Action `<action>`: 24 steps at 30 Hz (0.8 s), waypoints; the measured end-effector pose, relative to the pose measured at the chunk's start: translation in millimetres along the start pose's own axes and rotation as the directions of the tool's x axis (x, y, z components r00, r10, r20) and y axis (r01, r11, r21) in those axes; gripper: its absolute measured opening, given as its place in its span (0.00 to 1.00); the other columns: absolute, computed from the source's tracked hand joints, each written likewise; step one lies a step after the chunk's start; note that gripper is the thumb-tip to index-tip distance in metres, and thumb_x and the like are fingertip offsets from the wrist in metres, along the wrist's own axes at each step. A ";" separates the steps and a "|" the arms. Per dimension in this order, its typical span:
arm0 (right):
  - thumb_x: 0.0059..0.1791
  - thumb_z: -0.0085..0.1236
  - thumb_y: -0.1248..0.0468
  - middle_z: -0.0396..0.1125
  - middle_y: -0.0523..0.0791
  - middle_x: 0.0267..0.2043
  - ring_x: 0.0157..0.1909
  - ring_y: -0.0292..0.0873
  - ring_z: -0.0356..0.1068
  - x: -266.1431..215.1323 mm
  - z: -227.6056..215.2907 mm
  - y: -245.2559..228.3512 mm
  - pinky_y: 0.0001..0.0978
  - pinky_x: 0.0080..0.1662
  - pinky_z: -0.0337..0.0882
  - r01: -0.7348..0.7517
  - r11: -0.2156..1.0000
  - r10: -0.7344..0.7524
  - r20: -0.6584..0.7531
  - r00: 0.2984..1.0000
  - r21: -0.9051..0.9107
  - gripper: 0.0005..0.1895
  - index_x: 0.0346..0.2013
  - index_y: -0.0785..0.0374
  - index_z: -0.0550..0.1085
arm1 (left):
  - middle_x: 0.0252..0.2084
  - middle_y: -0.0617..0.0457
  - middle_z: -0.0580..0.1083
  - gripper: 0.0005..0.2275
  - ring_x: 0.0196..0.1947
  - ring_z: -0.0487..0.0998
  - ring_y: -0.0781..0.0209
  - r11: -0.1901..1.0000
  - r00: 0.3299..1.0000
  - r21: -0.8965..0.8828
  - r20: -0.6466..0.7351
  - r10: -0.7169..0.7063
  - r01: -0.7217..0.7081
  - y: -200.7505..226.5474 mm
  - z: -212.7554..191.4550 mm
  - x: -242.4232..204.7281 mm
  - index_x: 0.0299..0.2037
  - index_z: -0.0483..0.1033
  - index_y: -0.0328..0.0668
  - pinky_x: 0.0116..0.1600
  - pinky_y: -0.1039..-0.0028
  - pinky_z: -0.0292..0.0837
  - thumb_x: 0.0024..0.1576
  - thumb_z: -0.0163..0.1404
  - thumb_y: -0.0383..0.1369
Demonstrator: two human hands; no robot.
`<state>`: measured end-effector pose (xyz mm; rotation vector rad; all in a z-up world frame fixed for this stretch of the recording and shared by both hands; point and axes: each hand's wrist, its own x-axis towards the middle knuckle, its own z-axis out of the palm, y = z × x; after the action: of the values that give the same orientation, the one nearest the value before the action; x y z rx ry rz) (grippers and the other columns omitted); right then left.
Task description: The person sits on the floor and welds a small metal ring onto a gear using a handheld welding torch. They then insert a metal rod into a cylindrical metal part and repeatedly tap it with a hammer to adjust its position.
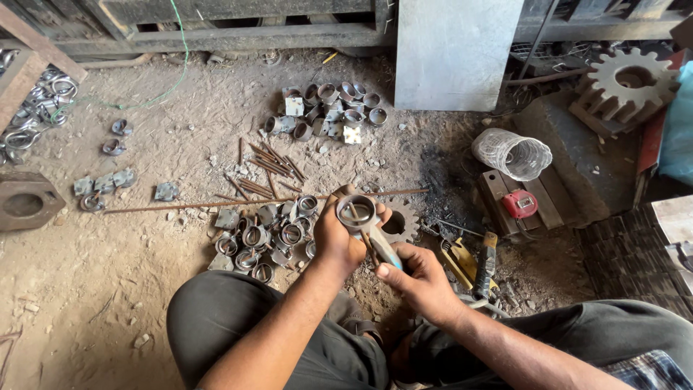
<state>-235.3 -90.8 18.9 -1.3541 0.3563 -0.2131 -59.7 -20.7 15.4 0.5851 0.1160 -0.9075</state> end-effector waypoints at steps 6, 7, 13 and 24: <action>0.56 0.52 0.58 0.67 0.43 0.29 0.30 0.35 0.64 1.4 -7.3 -15.4 0.32 0.32 0.65 0.196 0.903 -0.252 -0.103 0.962 -0.381 0.16 0.48 0.68 0.77 | 0.34 0.40 0.76 0.18 0.36 0.80 0.48 0.998 1.000 -0.063 -0.019 -0.022 0.021 15.2 -5.2 7.9 0.40 0.70 0.33 0.48 0.54 0.81 0.71 0.33 0.40; 0.55 0.53 0.59 0.68 0.44 0.29 0.29 0.38 0.67 1.2 -7.9 -21.2 0.34 0.32 0.68 0.230 0.811 -0.321 -0.079 0.944 -0.538 0.16 0.49 0.68 0.76 | 0.34 0.41 0.76 0.17 0.36 0.80 0.48 0.998 0.999 -0.061 -0.035 -0.012 0.010 18.8 -6.3 9.3 0.39 0.70 0.33 0.49 0.53 0.81 0.71 0.33 0.39; 0.52 0.56 0.60 0.71 0.53 0.39 0.39 0.55 0.73 -27.8 -4.4 -80.2 0.44 0.41 0.72 0.604 0.167 -0.694 0.342 0.634 -0.779 0.17 0.50 0.69 0.72 | 0.32 0.40 0.75 0.16 0.33 0.80 0.47 0.988 1.000 -0.152 -0.009 -0.023 0.021 27.5 -4.8 13.3 0.37 0.70 0.36 0.48 0.51 0.82 0.68 0.33 0.38; 0.47 0.65 0.62 0.73 0.49 0.38 0.32 0.46 0.72 1.5 -2.1 -54.9 0.36 0.32 0.70 0.565 0.078 -0.733 0.337 0.591 -0.821 0.17 0.47 0.67 0.75 | 0.34 0.38 0.76 0.19 0.35 0.82 0.47 0.992 0.999 -0.125 -0.034 0.008 -0.012 33.5 -5.8 6.1 0.39 0.72 0.30 0.46 0.55 0.84 0.69 0.32 0.39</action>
<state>-231.6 -104.6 72.0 -2.5689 -0.1265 -1.0632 -29.3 -6.1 22.8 0.4835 0.1992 -0.8744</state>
